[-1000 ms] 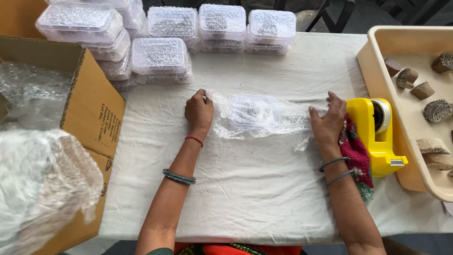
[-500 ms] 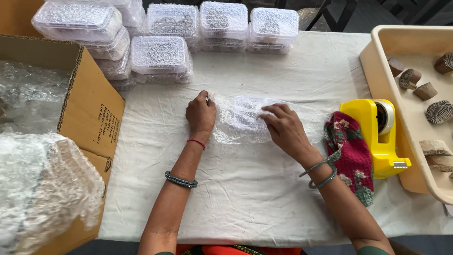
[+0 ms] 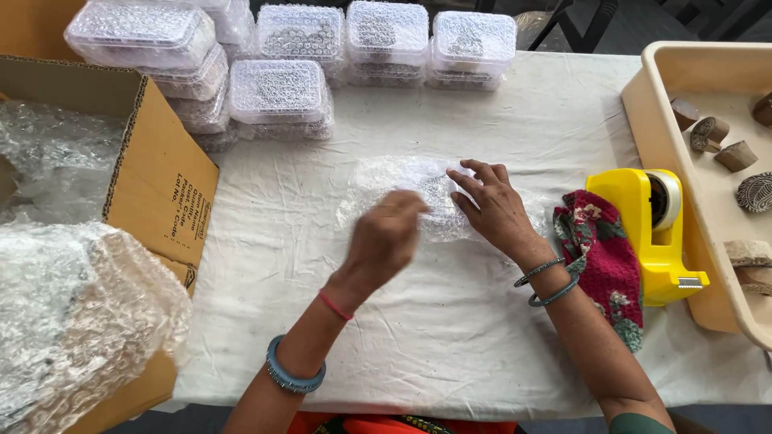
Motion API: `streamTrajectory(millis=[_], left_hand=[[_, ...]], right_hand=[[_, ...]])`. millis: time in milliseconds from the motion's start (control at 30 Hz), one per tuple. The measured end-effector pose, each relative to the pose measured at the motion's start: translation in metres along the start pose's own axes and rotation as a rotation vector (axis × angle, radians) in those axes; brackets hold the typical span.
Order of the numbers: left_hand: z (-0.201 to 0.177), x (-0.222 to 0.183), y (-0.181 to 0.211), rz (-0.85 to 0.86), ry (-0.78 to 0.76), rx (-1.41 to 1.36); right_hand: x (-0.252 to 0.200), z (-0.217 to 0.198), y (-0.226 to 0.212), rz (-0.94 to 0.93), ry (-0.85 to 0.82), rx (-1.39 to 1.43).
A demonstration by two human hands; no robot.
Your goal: The person wipes a small plastic container with a cloth, places a decorative wooden stamp inside, and closes the lid. They then wrap the container in bubble wrap and secure it with clear tape using a yellow tape dispenser. Finally, the wrapped package is placed on a stack of similar items.
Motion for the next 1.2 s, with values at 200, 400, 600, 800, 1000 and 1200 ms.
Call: streamTrajectory(millis=[200, 400, 600, 800, 1000, 1200], left_hand=[[0.093, 0.009, -0.034, 0.049, -0.331, 0.227], [0.095, 0.02, -0.07, -0.216, -0.552, 0.36], [0.061, 0.026, -0.024, 0.052, -0.243, 0.332], [0.091, 0.009, -0.022, 0.192, -0.285, 0.254], [0.113, 0.031, -0.033, 0.096, -0.39, 0.196], [0.124, 0.048, -0.066, -0.006, -0.418, 0.287]], right_hand=[[-0.006, -0.006, -0.004, -0.046, 0.103, 0.004], [-0.019, 0.005, 0.005, -0.084, 0.095, -0.083], [-0.009, 0.006, 0.013, -0.053, 0.011, -0.034], [0.001, 0.012, 0.032, 0.033, -0.154, 0.078], [0.012, 0.022, 0.045, -0.006, -0.254, 0.156], [0.012, 0.026, 0.082, 0.229, -0.167, 0.376]])
Point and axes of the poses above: each hand's wrist, its own x-axis towards the middle knuckle, its own z-axis out of the palm, y = z × x, the point moved 9 cm from there along x, towards the middle knuckle, and after that the axes turned 6 degrees about -z, right-handed, at the moved point
